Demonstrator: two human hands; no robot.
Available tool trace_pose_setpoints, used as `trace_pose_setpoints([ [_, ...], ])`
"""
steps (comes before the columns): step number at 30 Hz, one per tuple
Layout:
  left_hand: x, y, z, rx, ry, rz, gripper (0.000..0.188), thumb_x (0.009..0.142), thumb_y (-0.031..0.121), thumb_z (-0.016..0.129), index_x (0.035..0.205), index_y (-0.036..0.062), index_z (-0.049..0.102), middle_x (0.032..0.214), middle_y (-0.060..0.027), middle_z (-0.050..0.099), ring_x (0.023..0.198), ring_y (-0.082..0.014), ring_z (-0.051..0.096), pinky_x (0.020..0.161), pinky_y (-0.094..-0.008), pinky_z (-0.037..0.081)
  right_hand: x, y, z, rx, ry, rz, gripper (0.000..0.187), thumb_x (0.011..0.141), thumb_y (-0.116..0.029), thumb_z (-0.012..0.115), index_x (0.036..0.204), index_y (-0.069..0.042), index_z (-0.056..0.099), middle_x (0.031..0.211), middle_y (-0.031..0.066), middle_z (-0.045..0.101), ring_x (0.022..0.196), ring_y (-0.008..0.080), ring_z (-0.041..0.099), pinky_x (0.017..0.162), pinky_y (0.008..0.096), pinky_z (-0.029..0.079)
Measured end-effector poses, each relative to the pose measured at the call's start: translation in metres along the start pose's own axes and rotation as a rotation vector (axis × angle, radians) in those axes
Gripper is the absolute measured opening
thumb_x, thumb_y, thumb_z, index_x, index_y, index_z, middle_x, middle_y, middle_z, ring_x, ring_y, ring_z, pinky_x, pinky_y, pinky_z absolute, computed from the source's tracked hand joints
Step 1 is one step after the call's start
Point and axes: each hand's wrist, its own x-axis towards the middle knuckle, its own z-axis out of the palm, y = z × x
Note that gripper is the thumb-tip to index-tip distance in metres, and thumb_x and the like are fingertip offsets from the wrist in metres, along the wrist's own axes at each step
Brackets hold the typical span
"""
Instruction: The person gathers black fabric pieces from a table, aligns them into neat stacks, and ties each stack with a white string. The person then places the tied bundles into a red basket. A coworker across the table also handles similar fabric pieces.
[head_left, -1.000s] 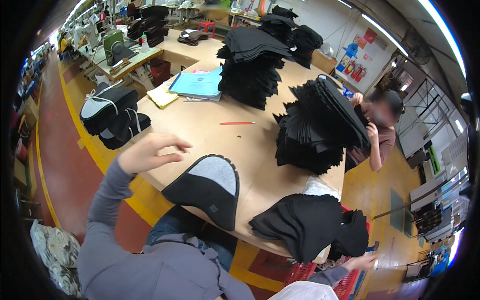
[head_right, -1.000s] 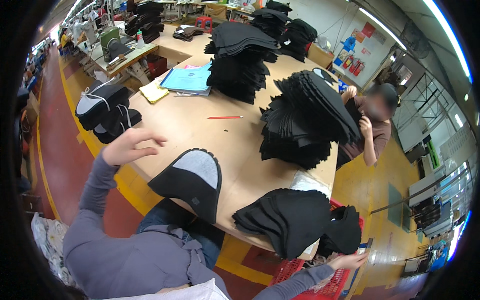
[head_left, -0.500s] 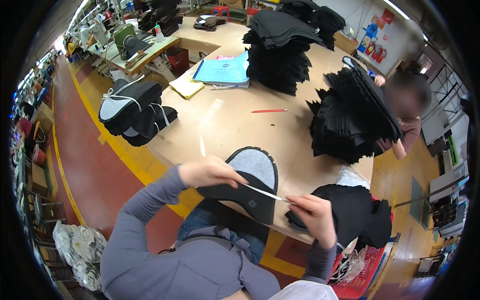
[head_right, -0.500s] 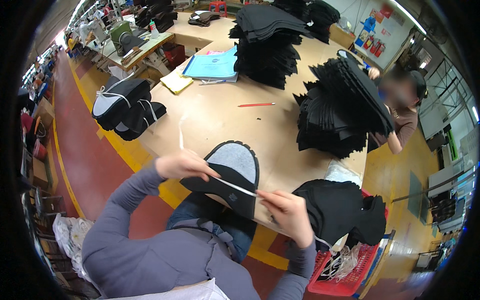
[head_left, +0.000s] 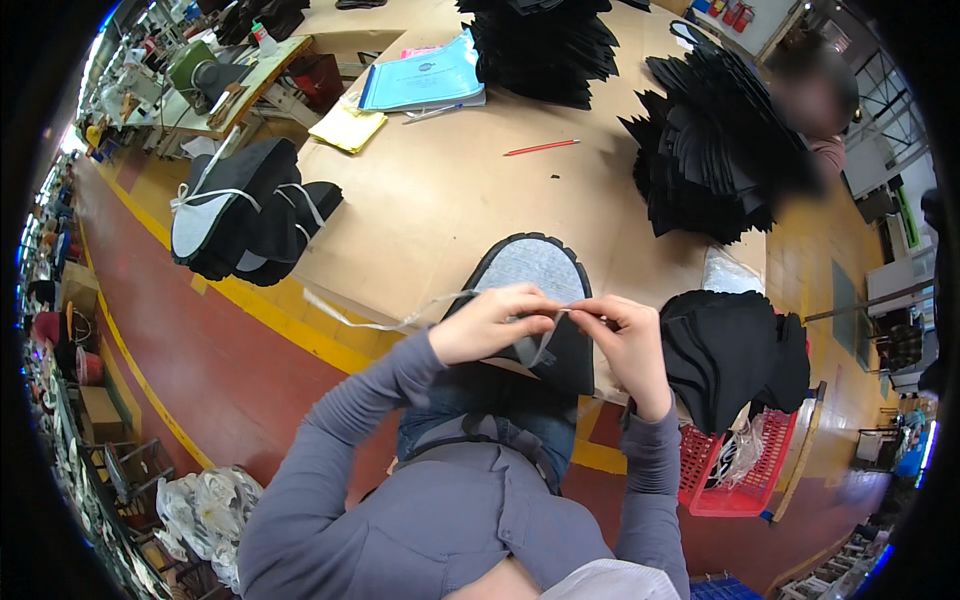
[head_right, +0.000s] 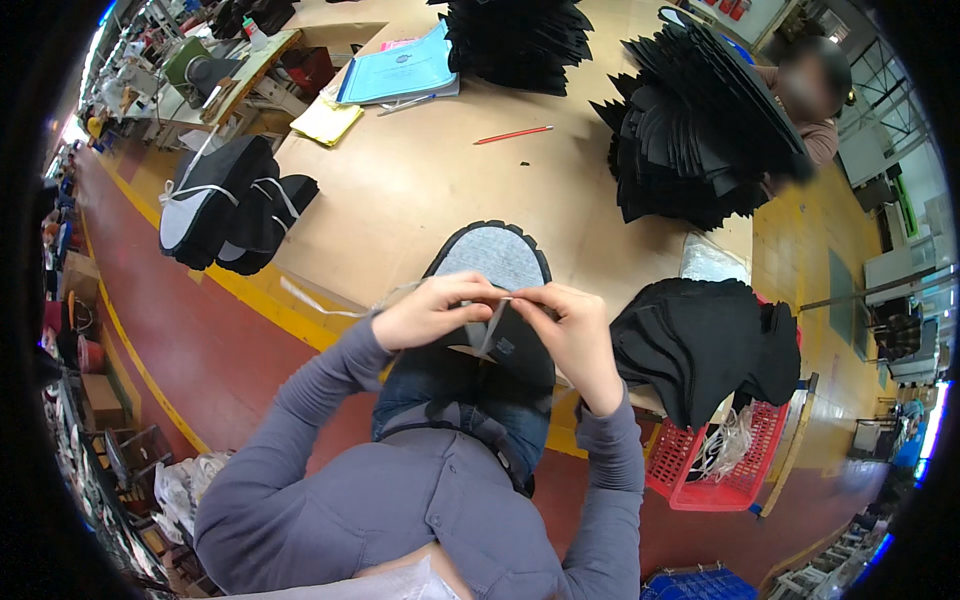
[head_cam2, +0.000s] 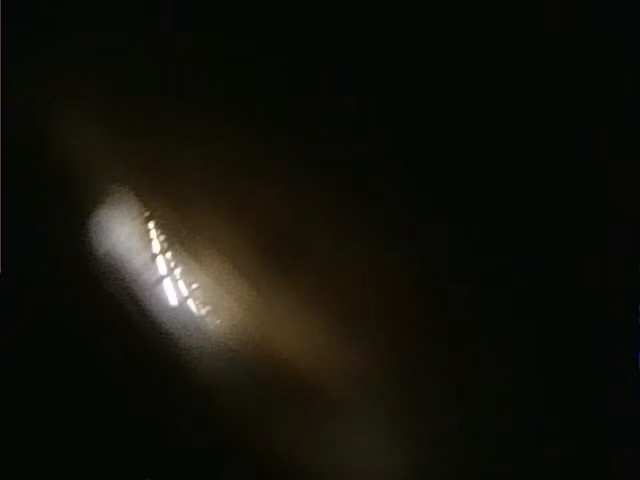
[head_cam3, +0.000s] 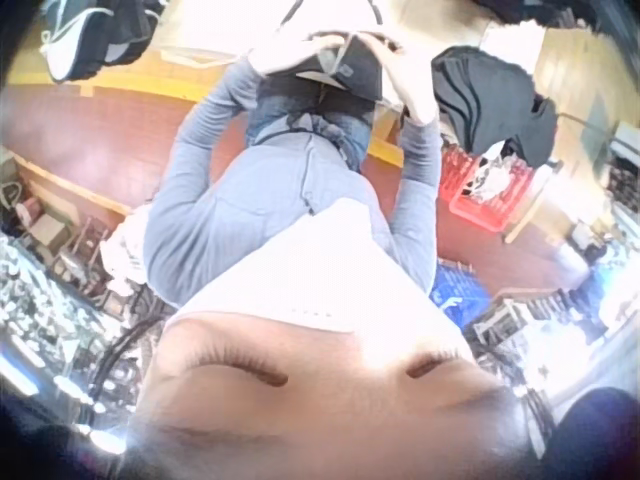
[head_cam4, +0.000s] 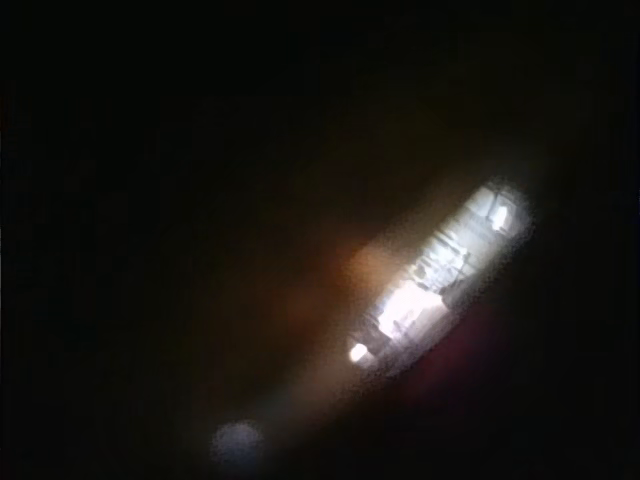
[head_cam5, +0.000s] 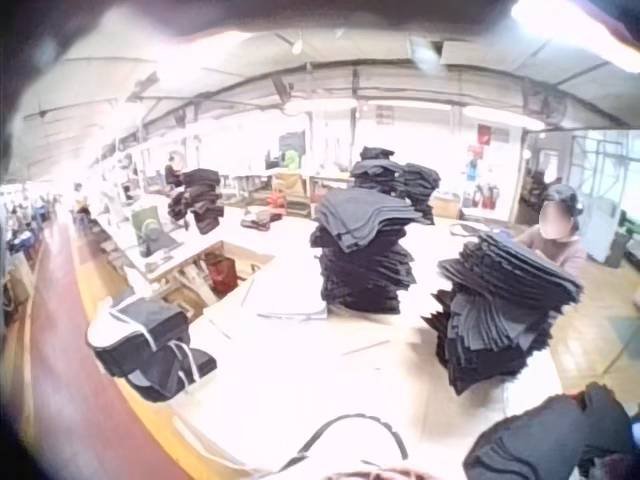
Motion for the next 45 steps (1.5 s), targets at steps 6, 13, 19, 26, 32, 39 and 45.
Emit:
trace_pose_setpoints([
  [6,-0.010,-0.013,-0.022,0.011,0.094,0.021,0.035,0.094,0.018,0.063,0.124,0.0022,0.054,0.117,-0.0095,0.056,0.119,-0.0226,0.050,0.104,-0.0350,0.038,-0.006,0.020,-0.014,0.118,-0.069,0.140,0.011,0.083,-0.001,0.070,0.092,0.003,0.074,0.074,0.0077,0.069,0.067,0.0096,0.063,0.061,0.0226,0.047],
  [13,-0.015,-0.006,-0.036,-0.522,-0.041,-0.489,0.029,0.098,0.013,0.057,0.124,0.0028,0.064,0.080,0.0034,0.056,0.065,-0.0010,0.048,0.055,-0.0165,0.040,-0.002,0.013,-0.016,0.137,-0.069,0.205,0.012,0.084,-0.003,0.070,0.093,0.004,0.074,0.072,0.0071,0.069,0.065,0.0088,0.060,0.061,0.0233,0.046],
  [19,-0.072,-0.103,-0.095,-0.059,0.114,-0.372,0.021,0.095,0.007,0.060,0.109,-0.0004,0.072,0.076,-0.0012,0.066,0.070,-0.0050,0.056,0.064,-0.0212,0.046,-0.032,0.125,-0.013,0.141,-0.084,0.453,0.016,0.085,-0.010,0.069,0.089,0.005,0.074,0.067,0.0042,0.066,0.061,0.0074,0.058,0.058,0.0226,0.043],
  [26,-0.064,-0.136,-0.041,0.080,0.297,-0.466,0.027,0.098,0.009,0.054,0.121,-0.0011,0.064,0.081,-0.0069,0.067,0.070,-0.0083,0.057,0.067,-0.0251,0.049,-0.046,0.153,0.027,0.078,-0.114,0.499,0.031,0.098,-0.025,0.057,0.109,0.002,0.069,0.078,0.0038,0.068,0.062,0.0071,0.055,0.055,0.0244,0.043],
  [32,-0.071,-0.160,-0.046,-0.016,0.212,-0.644,0.028,0.100,0.013,0.052,0.120,-0.0015,0.065,0.085,-0.0050,0.068,0.072,-0.0085,0.056,0.065,-0.0258,0.048,-0.076,0.136,0.047,0.585,-0.057,0.846,0.031,0.104,-0.030,0.045,0.113,-0.007,0.064,0.071,-0.0062,0.052,0.050,0.0027,0.037,0.043,0.0208,0.026],
  [39,-0.126,-0.142,-0.012,-0.099,0.010,-0.785,0.031,0.099,0.014,0.050,0.122,-0.0038,0.062,0.100,-0.0112,0.071,0.087,-0.0161,0.064,0.077,-0.0331,0.053,-0.155,0.106,0.070,0.668,-0.196,0.888,0.039,0.107,-0.023,0.036,0.129,0.002,0.058,0.120,0.0082,0.065,0.108,0.0135,0.057,0.093,0.0288,0.046],
  [45,-0.156,-0.159,0.020,-0.164,0.092,-0.722,0.035,0.101,0.015,0.048,0.131,-0.0013,0.054,0.095,-0.0088,0.063,0.079,-0.0154,0.056,0.070,-0.0293,0.047,-0.171,0.130,0.086,1.026,-0.121,0.954,0.031,0.103,-0.012,0.042,0.129,-0.006,0.057,0.077,-0.0060,0.062,0.046,-0.0003,0.042,0.040,0.0169,0.028],
])
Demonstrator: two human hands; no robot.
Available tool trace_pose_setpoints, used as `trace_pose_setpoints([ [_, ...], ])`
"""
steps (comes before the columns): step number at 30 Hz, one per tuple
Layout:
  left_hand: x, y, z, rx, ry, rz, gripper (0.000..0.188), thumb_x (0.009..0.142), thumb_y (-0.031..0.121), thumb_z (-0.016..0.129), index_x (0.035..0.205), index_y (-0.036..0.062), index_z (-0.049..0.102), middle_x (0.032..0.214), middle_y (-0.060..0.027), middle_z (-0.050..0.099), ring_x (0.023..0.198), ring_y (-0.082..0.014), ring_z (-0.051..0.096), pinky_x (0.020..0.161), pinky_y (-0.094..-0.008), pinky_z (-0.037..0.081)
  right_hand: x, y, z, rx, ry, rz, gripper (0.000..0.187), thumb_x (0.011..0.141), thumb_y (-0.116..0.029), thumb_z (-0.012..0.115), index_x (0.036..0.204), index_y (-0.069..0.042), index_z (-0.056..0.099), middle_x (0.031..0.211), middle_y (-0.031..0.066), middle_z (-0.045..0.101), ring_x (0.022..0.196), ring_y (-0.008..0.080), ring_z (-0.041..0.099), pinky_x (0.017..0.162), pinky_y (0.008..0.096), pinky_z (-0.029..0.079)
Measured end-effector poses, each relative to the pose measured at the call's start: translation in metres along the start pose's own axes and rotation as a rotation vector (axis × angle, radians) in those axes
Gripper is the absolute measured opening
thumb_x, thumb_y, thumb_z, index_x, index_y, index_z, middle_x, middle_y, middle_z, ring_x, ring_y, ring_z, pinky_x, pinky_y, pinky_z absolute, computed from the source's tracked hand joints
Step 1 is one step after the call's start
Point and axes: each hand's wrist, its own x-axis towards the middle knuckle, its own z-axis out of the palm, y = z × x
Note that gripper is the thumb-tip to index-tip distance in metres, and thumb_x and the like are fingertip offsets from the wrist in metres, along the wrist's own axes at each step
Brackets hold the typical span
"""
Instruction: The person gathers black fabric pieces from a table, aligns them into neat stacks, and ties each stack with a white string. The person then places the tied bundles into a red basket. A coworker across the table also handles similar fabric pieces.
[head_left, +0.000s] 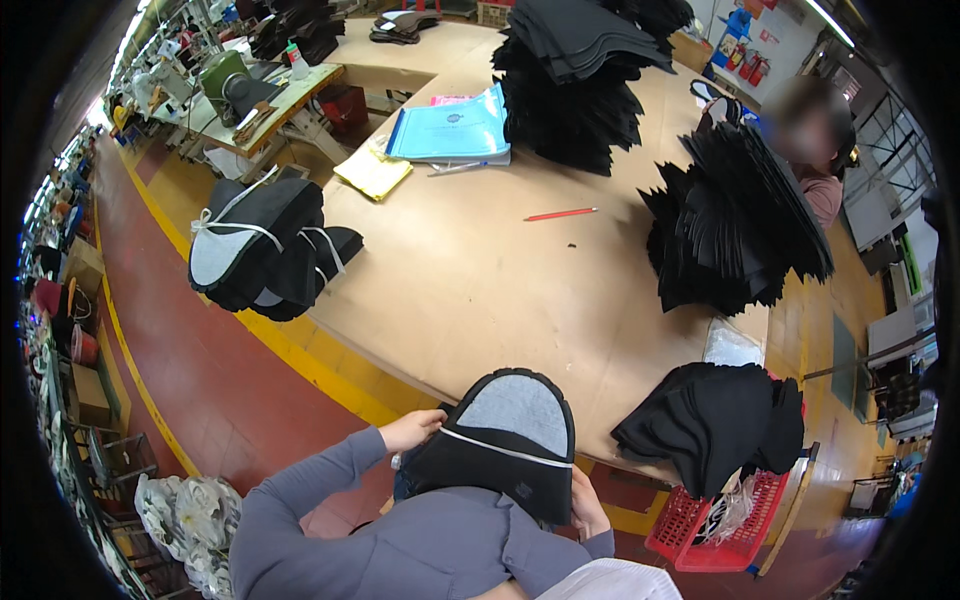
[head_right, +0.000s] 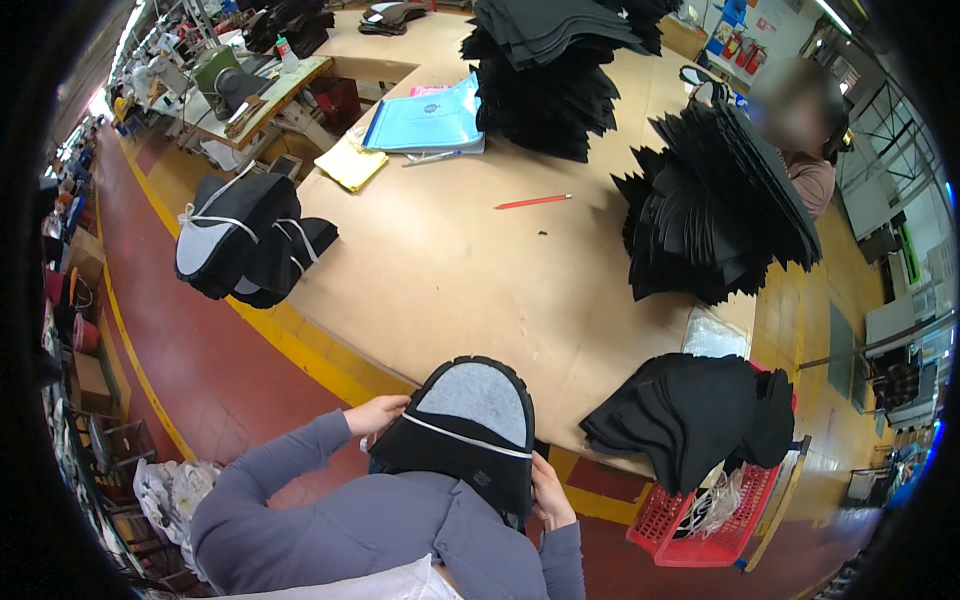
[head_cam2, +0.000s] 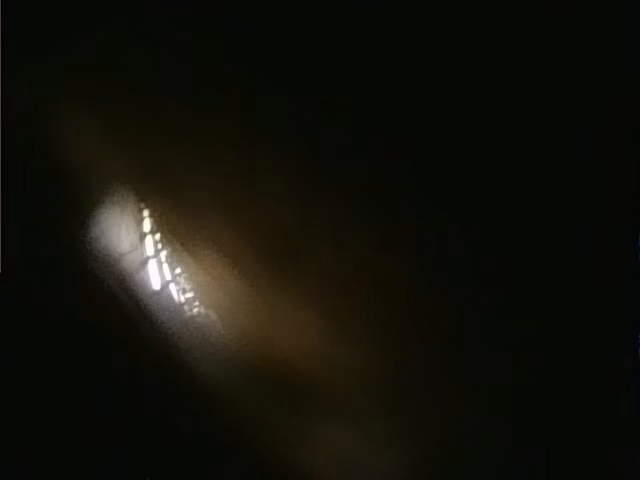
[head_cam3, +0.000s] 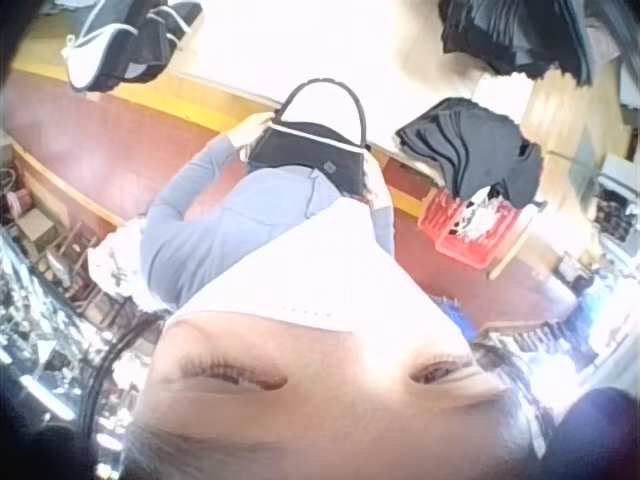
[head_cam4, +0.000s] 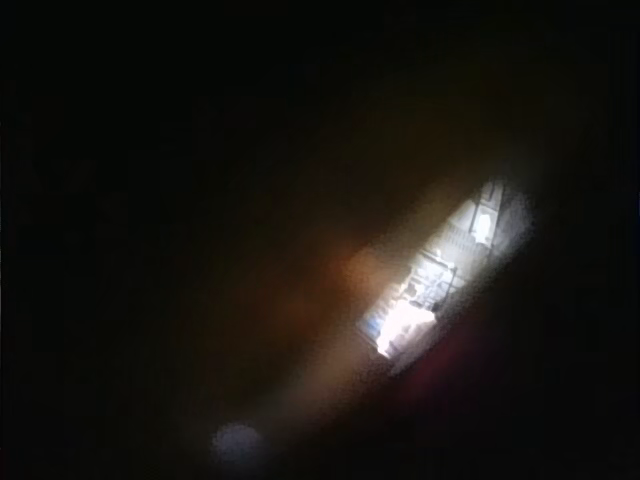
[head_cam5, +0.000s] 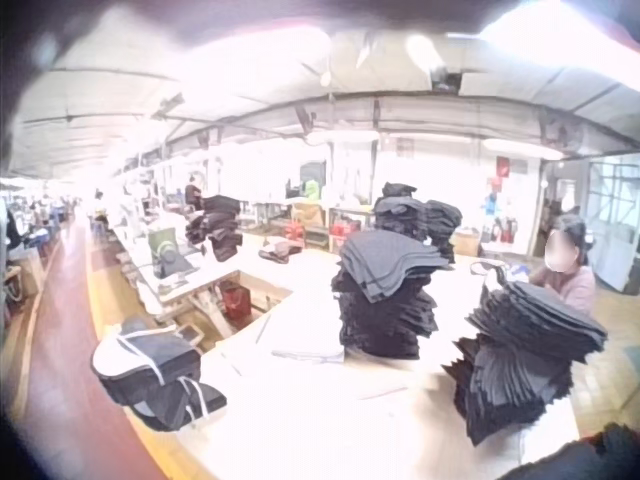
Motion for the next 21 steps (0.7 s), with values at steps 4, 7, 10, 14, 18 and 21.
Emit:
trace_pose_setpoints([
  [4,-0.005,0.021,0.000,-0.104,-0.032,-0.122,0.035,0.099,0.010,0.048,0.131,-0.0011,0.054,0.099,-0.0084,0.067,0.088,-0.0155,0.059,0.078,-0.0291,0.049,0.016,-0.014,-0.005,-0.008,-0.016,0.090,0.032,0.099,-0.005,0.042,0.127,-0.008,0.058,0.070,-0.0071,0.058,0.041,-0.0003,0.038,0.036,0.0176,0.023],
  [7,-0.002,0.017,0.004,-0.017,0.062,0.092,0.032,0.098,0.005,0.048,0.127,-0.0013,0.060,0.115,-0.0113,0.068,0.103,-0.0174,0.062,0.092,-0.0300,0.048,0.036,-0.031,-0.008,-0.046,-0.020,0.114,0.030,0.097,-0.003,0.044,0.121,-0.007,0.061,0.069,-0.0071,0.058,0.042,0.0003,0.040,0.037,0.0178,0.025],
  [10,0.016,0.024,0.003,-0.173,0.158,0.214,0.032,0.097,0.004,0.048,0.126,-0.0029,0.060,0.117,-0.0125,0.068,0.105,-0.0176,0.062,0.093,-0.0301,0.047,0.038,-0.072,0.009,-0.118,-0.009,0.050,0.028,0.097,-0.005,0.044,0.118,-0.006,0.063,0.069,-0.0070,0.059,0.043,0.0005,0.040,0.038,0.0185,0.026],
  [14,0.019,0.090,-0.018,0.005,0.431,0.559,0.034,0.093,-0.005,0.046,0.124,-0.0042,0.060,0.115,-0.0147,0.069,0.108,-0.0202,0.063,0.095,-0.0313,0.048,0.048,-0.133,0.010,-0.311,-0.088,-0.271,0.035,0.095,-0.003,0.043,0.124,-0.002,0.062,0.115,0.0058,0.067,0.101,0.0155,0.065,0.089,0.0280,0.051],
  [18,0.023,0.142,-0.057,0.287,0.631,1.049,0.046,0.080,-0.018,0.045,0.120,-0.0040,0.061,0.115,-0.0201,0.067,0.107,-0.0320,0.067,0.092,-0.0341,0.052,0.030,-0.198,0.045,-0.493,-0.270,-0.875,0.050,0.079,0.021,0.040,0.122,0.007,0.062,0.118,0.0118,0.068,0.108,0.0191,0.064,0.098,0.0292,0.046],
  [21,0.013,0.174,-0.070,0.568,0.694,1.449,0.050,0.069,-0.020,0.050,0.113,-0.0009,0.064,0.115,-0.0181,0.068,0.095,-0.0306,0.070,0.080,-0.0336,0.057,0.011,-0.221,0.066,-0.969,-0.183,-1.478,0.032,0.082,0.009,0.057,0.104,-0.008,0.073,0.118,0.0180,0.068,0.093,0.0290,0.071,0.080,0.0302,0.055],
])
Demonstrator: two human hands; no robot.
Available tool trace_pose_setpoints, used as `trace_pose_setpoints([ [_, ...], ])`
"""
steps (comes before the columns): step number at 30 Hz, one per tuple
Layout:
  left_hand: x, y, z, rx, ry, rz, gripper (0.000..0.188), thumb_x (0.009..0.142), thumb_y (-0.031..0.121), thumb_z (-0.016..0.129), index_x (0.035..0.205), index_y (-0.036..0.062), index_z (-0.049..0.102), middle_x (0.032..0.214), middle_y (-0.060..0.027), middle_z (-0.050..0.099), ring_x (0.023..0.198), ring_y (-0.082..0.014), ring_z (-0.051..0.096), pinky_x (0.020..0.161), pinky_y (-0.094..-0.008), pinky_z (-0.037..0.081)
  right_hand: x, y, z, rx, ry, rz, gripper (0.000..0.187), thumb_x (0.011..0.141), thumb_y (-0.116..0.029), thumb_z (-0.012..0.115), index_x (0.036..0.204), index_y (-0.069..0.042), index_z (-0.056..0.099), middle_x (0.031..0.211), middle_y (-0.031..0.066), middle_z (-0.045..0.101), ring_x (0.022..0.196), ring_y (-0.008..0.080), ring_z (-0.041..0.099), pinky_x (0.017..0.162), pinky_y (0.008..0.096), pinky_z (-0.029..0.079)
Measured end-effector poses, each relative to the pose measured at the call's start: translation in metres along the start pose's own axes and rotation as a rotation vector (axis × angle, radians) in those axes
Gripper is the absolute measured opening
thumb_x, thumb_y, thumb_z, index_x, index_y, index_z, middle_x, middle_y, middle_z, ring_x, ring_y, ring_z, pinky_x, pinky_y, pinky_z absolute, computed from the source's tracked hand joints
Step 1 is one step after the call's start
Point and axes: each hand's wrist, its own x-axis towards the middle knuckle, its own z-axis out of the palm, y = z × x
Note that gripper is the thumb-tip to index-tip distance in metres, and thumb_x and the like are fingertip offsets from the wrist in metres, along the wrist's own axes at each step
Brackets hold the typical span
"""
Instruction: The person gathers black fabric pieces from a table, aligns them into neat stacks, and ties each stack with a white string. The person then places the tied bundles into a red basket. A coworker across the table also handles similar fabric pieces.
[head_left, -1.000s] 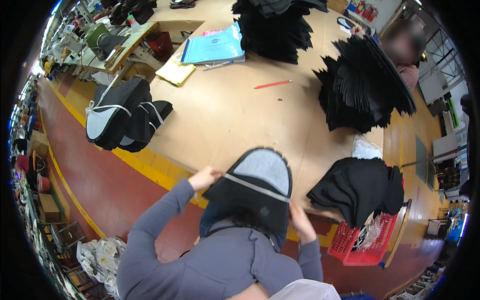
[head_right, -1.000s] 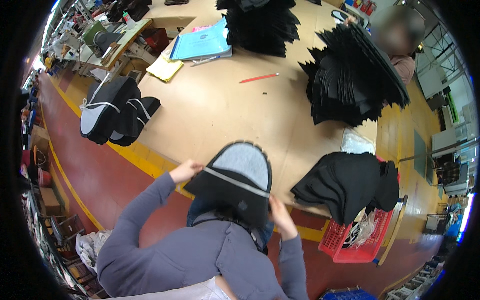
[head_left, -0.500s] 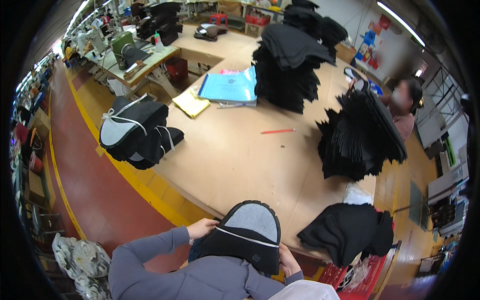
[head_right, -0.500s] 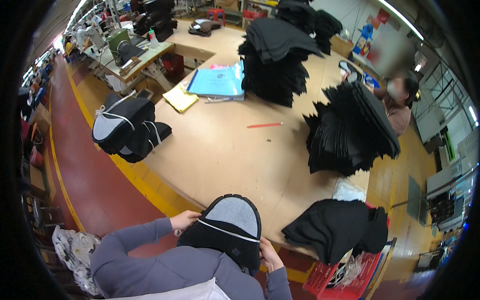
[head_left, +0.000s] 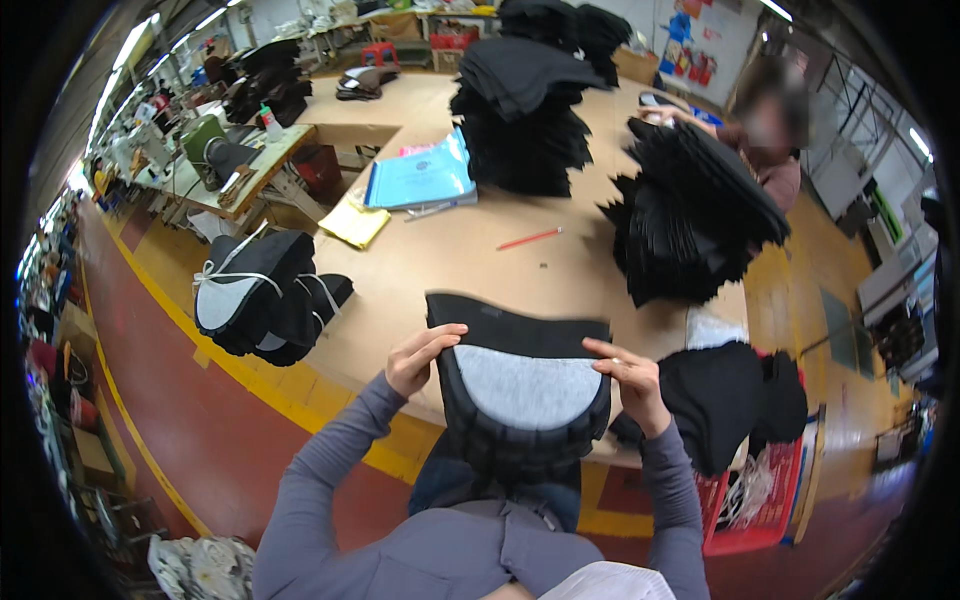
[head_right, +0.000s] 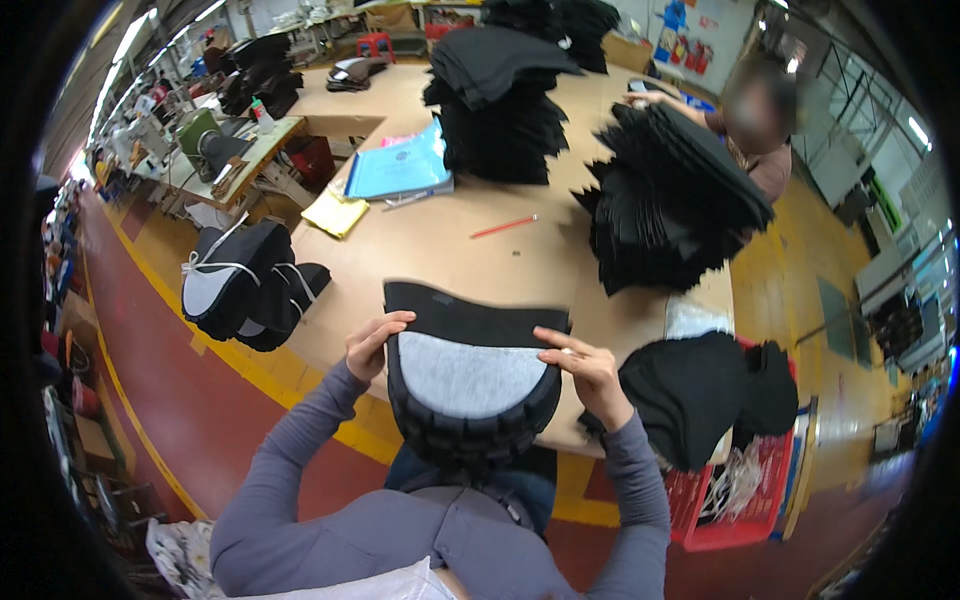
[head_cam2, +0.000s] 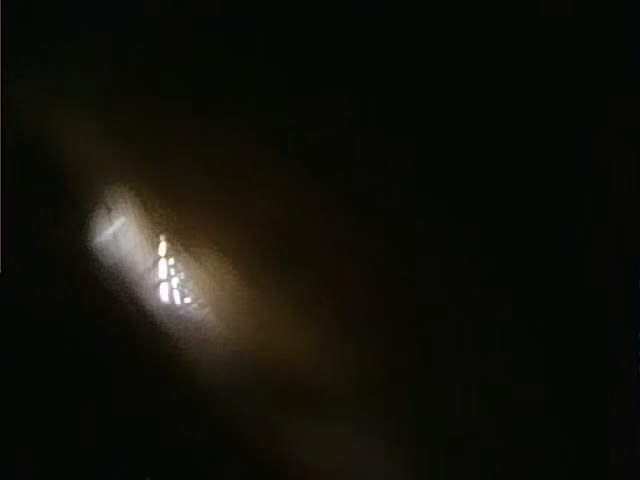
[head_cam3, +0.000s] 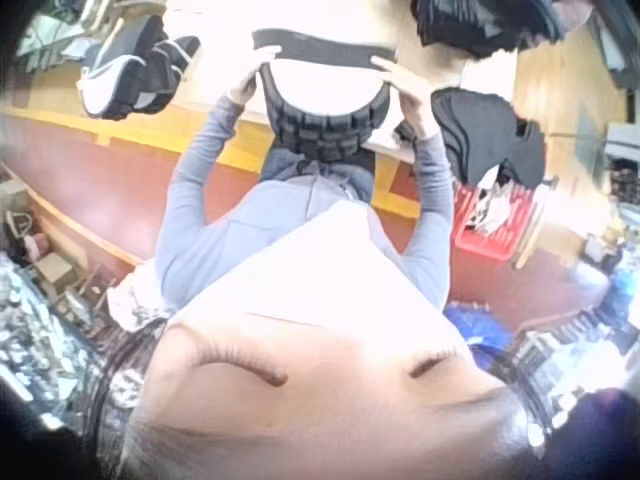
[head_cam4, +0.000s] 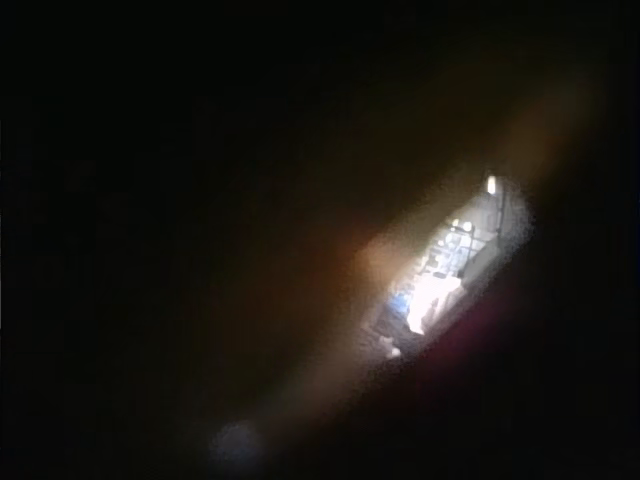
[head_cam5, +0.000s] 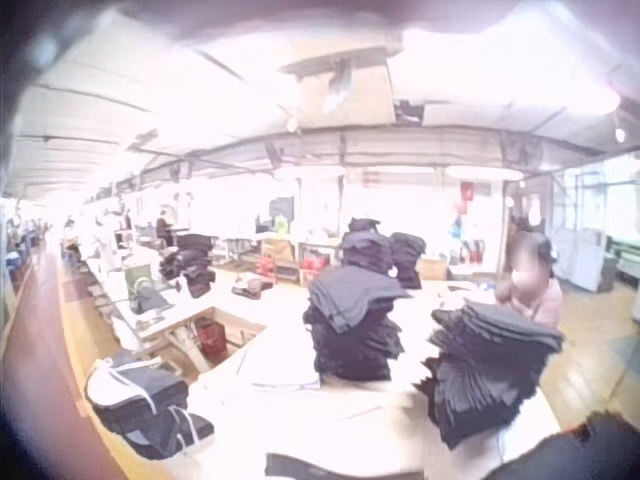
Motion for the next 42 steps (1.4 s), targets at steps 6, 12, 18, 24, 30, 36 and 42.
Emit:
trace_pose_setpoints([
  [6,-0.031,-0.021,-0.004,0.269,-0.364,0.520,0.037,0.073,0.000,0.066,0.109,0.0070,0.072,0.126,-0.0099,0.065,0.058,-0.0141,0.052,0.052,-0.0267,0.047,-0.070,0.024,0.020,-0.611,-0.080,-0.175,0.035,0.073,-0.008,0.067,0.104,-0.021,0.076,0.121,0.0088,0.068,0.060,0.0134,0.064,0.054,0.0265,0.051],
  [12,-0.050,-0.033,0.007,0.013,-0.769,-0.009,0.056,0.076,-0.011,0.056,0.126,0.0114,0.063,0.136,-0.0078,0.057,0.093,-0.0233,0.066,0.082,-0.0298,0.056,-0.098,0.041,0.027,-0.829,-0.193,0.041,0.047,0.075,-0.004,0.059,0.119,-0.016,0.068,0.124,0.0039,0.066,0.060,0.0171,0.064,0.056,0.0289,0.053],
  [18,-0.039,-0.080,-0.044,-0.383,-0.569,-0.757,0.039,0.088,-0.006,0.060,0.125,0.0057,0.065,0.108,-0.0065,0.063,0.093,-0.0131,0.062,0.078,-0.0262,0.052,-0.067,0.020,-0.049,-0.577,-0.574,0.762,0.021,0.083,-0.022,0.069,0.088,-0.002,0.073,0.082,0.0158,0.071,0.065,0.0255,0.068,0.061,0.0356,0.054],
  [24,0.024,0.000,0.006,-0.614,-0.445,-0.953,0.035,0.088,-0.001,0.065,0.121,0.0074,0.069,0.089,0.0013,0.063,0.069,-0.0040,0.049,0.060,-0.0198,0.040,0.034,0.007,-0.024,0.274,-0.317,0.831,0.031,0.098,-0.025,0.056,0.081,-0.002,0.066,0.065,-0.0052,0.053,0.059,0.0032,0.046,0.052,0.0218,0.036],
  [30,-0.013,0.027,0.089,-0.680,-0.084,-0.922,0.011,0.091,-0.004,0.056,0.095,-0.0023,0.066,0.078,0.0013,0.062,0.078,-0.0064,0.058,0.069,-0.0231,0.048,0.072,-0.024,0.123,-0.620,-0.434,0.220,0.017,0.075,-0.021,0.063,0.074,-0.007,0.072,0.072,0.0151,0.067,0.069,0.0333,0.068,0.063,0.0414,0.054],
  [36,-0.029,0.021,0.059,-1.115,0.479,-1.095,0.013,0.094,0.011,0.064,0.096,-0.0016,0.068,0.081,-0.0014,0.060,0.063,-0.0043,0.047,0.055,-0.0181,0.035,0.044,-0.039,0.113,0.480,-0.802,0.581,0.030,0.095,-0.029,0.059,0.106,-0.002,0.067,0.071,0.0139,0.065,0.069,0.0273,0.067,0.066,0.0365,0.053],
  [42,-0.029,0.030,0.043,-0.915,0.290,-1.040,0.011,0.093,0.006,0.063,0.098,-0.0022,0.070,0.083,-0.0023,0.062,0.059,-0.0048,0.045,0.052,-0.0179,0.034,0.016,0.000,0.176,0.001,-0.309,0.481,0.027,0.093,-0.024,0.059,0.110,-0.003,0.064,0.076,0.0200,0.065,0.072,0.0366,0.065,0.064,0.0420,0.049],
])
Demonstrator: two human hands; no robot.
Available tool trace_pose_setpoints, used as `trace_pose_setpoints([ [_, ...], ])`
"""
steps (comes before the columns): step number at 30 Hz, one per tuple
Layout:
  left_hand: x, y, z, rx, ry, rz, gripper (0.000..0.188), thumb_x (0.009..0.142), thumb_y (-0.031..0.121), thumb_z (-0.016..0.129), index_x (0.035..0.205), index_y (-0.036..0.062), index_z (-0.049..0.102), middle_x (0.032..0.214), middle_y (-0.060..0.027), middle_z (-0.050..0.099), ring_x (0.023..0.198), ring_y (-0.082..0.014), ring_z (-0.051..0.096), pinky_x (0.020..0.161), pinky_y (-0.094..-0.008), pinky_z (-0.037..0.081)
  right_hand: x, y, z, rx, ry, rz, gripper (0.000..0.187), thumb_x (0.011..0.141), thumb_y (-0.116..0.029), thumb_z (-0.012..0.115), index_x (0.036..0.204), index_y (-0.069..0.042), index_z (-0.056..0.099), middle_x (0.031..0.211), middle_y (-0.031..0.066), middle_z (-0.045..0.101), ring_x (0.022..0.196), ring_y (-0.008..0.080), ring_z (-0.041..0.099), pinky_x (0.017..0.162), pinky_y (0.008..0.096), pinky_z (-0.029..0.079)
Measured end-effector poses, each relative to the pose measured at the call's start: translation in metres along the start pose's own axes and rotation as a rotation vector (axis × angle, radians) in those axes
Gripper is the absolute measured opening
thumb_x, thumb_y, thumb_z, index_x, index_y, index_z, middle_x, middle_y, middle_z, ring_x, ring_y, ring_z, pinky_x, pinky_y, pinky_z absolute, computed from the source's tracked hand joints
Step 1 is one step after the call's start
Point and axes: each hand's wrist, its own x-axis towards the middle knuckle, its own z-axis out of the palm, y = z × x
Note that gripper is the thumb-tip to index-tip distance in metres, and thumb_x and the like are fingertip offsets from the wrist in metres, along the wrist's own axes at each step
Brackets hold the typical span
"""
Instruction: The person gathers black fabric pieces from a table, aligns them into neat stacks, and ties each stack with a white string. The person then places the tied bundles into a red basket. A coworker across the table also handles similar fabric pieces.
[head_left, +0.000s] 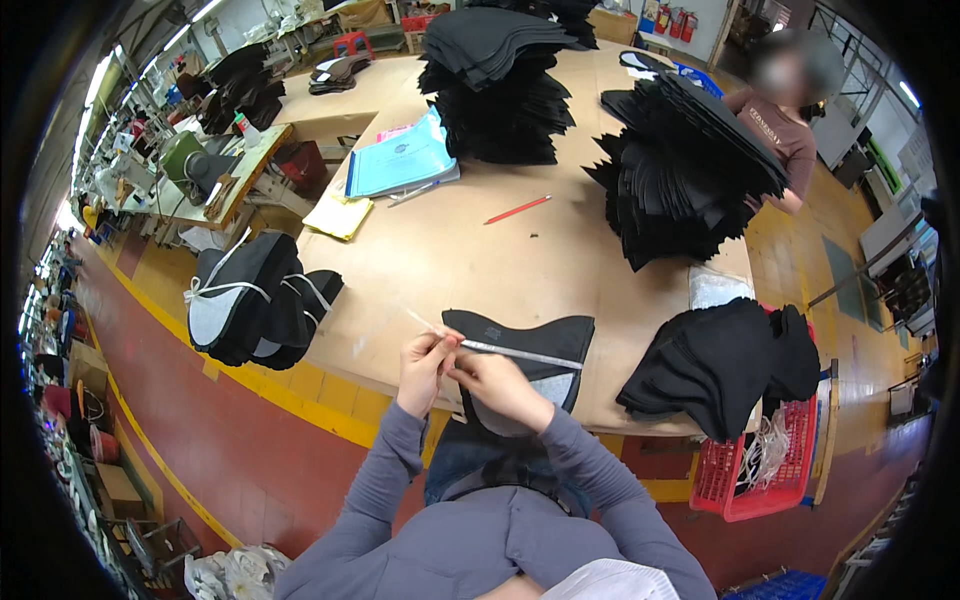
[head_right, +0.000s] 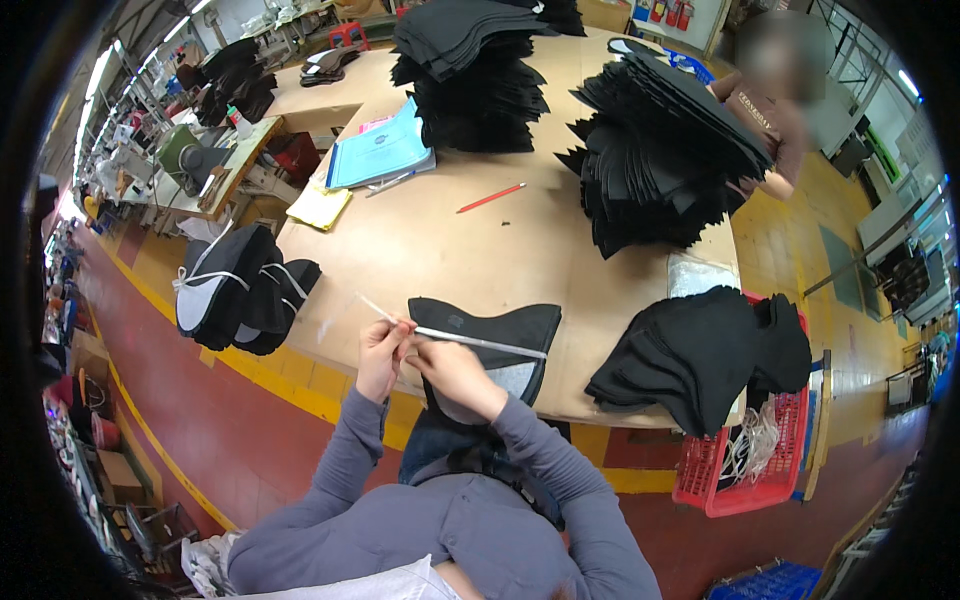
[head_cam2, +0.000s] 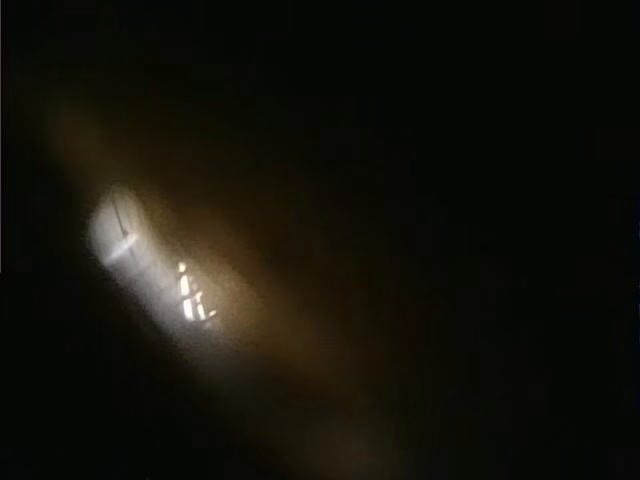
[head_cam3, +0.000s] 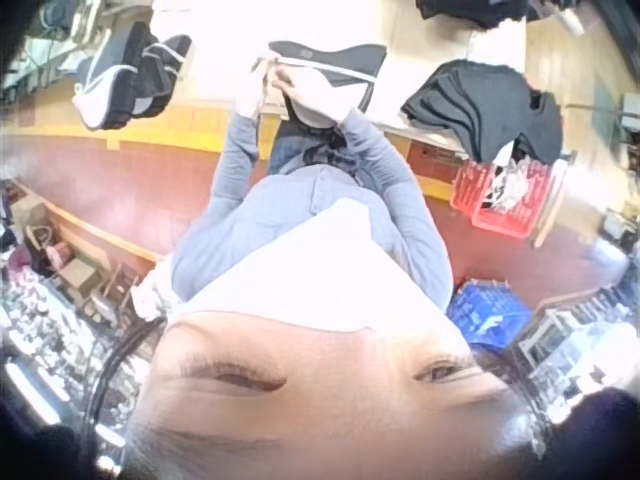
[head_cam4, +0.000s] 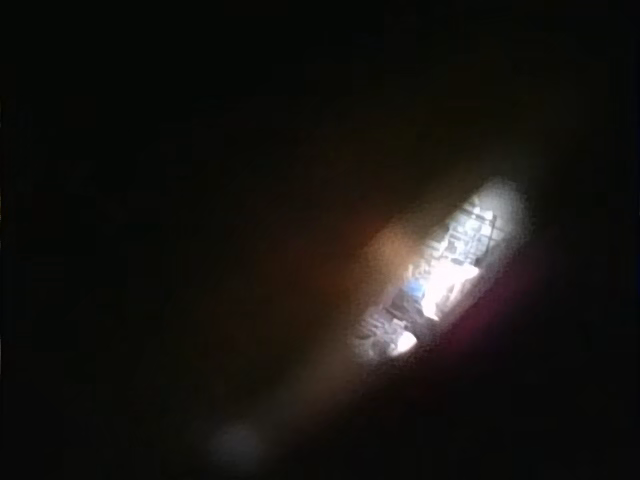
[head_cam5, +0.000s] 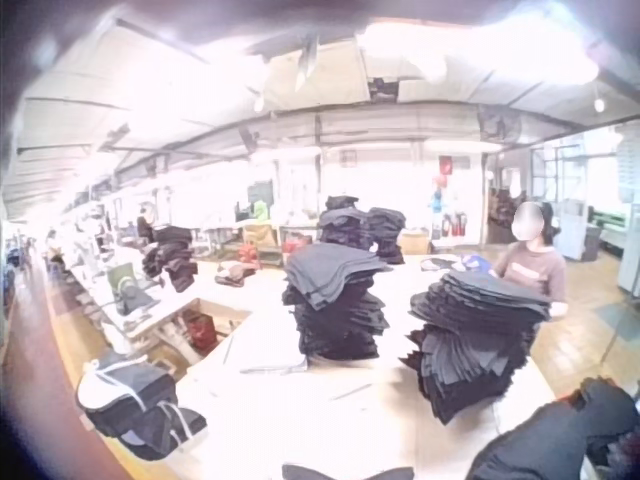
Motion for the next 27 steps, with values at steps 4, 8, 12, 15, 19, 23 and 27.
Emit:
trace_pose_setpoints([
  [4,-0.006,-0.025,-0.030,0.056,0.180,-0.156,0.012,0.092,0.010,0.065,0.098,0.0020,0.071,0.091,-0.0033,0.068,0.074,-0.0079,0.058,0.066,-0.0235,0.046,0.004,-0.025,-0.015,0.076,-0.015,-0.253,0.015,0.092,-0.013,0.060,0.095,0.001,0.066,0.083,0.0214,0.064,0.075,0.0367,0.063,0.065,0.0387,0.050],
  [8,-0.028,-0.044,-0.029,-0.001,0.093,-0.275,0.015,0.093,0.017,0.060,0.095,0.0052,0.069,0.097,-0.0029,0.068,0.091,-0.0135,0.062,0.083,-0.0288,0.049,0.027,-0.032,-0.027,0.539,0.243,-0.081,0.020,0.097,-0.014,0.058,0.091,0.003,0.065,0.078,0.0082,0.065,0.072,0.0147,0.063,0.064,0.0287,0.049],
  [12,-0.037,-0.068,-0.014,0.102,0.194,-0.155,0.011,0.094,0.011,0.063,0.092,0.0030,0.070,0.080,0.0010,0.065,0.078,-0.0085,0.059,0.075,-0.0224,0.047,0.051,-0.007,-0.051,0.703,0.382,0.004,0.018,0.097,-0.010,0.055,0.094,0.004,0.066,0.076,0.0051,0.064,0.072,0.0119,0.061,0.065,0.0258,0.049],
  [15,-0.030,-0.089,-0.017,-0.094,0.241,-0.175,0.013,0.095,0.013,0.062,0.101,0.0026,0.068,0.086,0.0038,0.064,0.069,-0.0028,0.052,0.062,-0.0177,0.043,0.020,-0.014,-0.048,0.200,0.053,-0.042,0.025,0.086,-0.002,0.064,0.110,-0.001,0.066,0.092,0.0081,0.066,0.075,0.0144,0.063,0.068,0.0274,0.052],
  [19,-0.031,-0.081,-0.025,-0.394,0.166,-0.261,0.016,0.097,0.014,0.055,0.106,0.0040,0.065,0.089,-0.0002,0.065,0.082,-0.0061,0.060,0.072,-0.0221,0.048,-0.006,-0.024,-0.012,-0.299,-0.239,-0.401,0.053,0.078,0.003,0.064,0.129,-0.015,0.060,0.137,0.0117,0.048,0.089,0.0293,0.067,0.074,0.0376,0.056],
  [23,-0.029,-0.065,-0.025,-0.319,0.109,-0.264,0.017,0.095,0.009,0.052,0.106,0.0053,0.064,0.092,-0.0006,0.065,0.086,-0.0093,0.062,0.078,-0.0225,0.049,0.002,-0.016,0.012,-0.092,-0.058,-0.468,0.039,0.080,0.008,0.060,0.113,-0.009,0.068,0.114,0.0131,0.063,0.090,0.0318,0.067,0.075,0.0373,0.056],
  [27,-0.031,-0.050,-0.022,-0.050,0.061,-0.176,0.024,0.099,0.024,0.056,0.114,0.0081,0.064,0.096,-0.0004,0.067,0.084,-0.0070,0.063,0.067,-0.0225,0.051,0.013,-0.030,-0.001,0.066,0.038,-0.219,0.020,0.086,0.008,0.057,0.101,0.002,0.069,0.087,0.0130,0.066,0.080,0.0218,0.068,0.069,0.0298,0.053],
])
